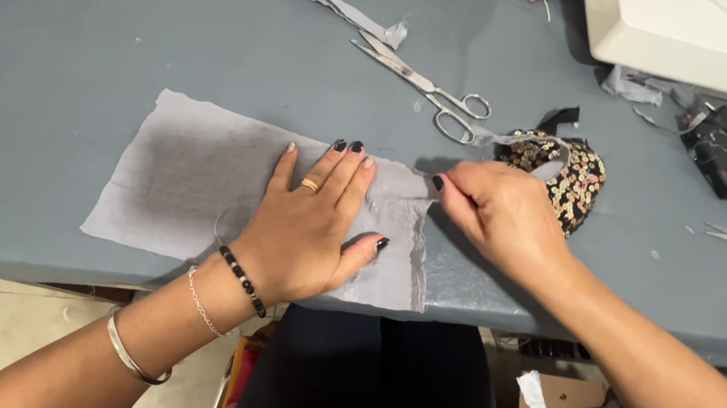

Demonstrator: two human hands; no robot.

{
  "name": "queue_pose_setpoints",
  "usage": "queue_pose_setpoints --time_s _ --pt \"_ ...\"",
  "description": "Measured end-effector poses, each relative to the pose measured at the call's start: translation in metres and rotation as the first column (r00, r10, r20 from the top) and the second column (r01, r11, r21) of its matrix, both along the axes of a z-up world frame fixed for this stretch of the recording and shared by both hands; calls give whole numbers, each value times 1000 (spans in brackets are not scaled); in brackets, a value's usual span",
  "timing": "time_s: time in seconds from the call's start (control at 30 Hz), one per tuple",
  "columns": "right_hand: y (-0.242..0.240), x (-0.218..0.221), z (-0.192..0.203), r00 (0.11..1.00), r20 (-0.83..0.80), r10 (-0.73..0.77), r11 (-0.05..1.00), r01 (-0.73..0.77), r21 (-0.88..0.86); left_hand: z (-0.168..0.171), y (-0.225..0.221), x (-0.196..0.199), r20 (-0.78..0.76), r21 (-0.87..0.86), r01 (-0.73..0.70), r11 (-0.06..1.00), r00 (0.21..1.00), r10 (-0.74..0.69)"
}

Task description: Cutting a piece of grey fabric with scissors and assembling fabric scraps onto a heart-shaped ornament

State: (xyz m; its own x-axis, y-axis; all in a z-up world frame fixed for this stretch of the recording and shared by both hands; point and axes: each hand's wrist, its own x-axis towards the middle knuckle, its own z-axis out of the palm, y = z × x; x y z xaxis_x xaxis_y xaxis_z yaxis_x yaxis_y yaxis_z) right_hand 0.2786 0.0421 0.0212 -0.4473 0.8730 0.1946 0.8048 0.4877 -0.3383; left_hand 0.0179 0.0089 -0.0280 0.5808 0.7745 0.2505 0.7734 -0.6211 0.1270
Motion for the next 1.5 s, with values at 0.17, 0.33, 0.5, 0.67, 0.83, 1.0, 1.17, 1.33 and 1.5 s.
queue_pose_setpoints --time_s 0.17,0.33,0.5,0.67,0.83,1.0,1.17,1.33,1.5 --pt "19 -1 -7 972 227 -68 958 0 286 8 -3 8 -17 55 -27 998 999 28" --pt "0 -18 15 891 439 -113 861 -132 490 10 -4 20 20 130 -40 991 999 37" --pt "-42 -32 9 932 63 357 933 -359 15 -2 -2 17 12 87 8 996 1000 -9" --pt "-39 -26 6 896 400 194 979 -151 -135 26 1 -12 -148 -181 -84 980 987 58" --pt "-33 -9 1 920 389 53 986 -110 125 32 2 -32 -200 -200 -149 968 974 108" --pt "-24 47 22 978 209 10 866 -114 487 41 17 -28 -165 -258 -114 959 984 72" --pt "-8 107 53 992 -109 -66 930 101 354 41 68 15 -44 228 95 969 995 -87" --pt "26 111 35 998 -62 -24 983 35 180 30 176 38 -131 360 20 933 991 30" --pt "22 92 70 997 -67 -25 975 39 217 0 268 -6 -221 271 -205 940 938 268"
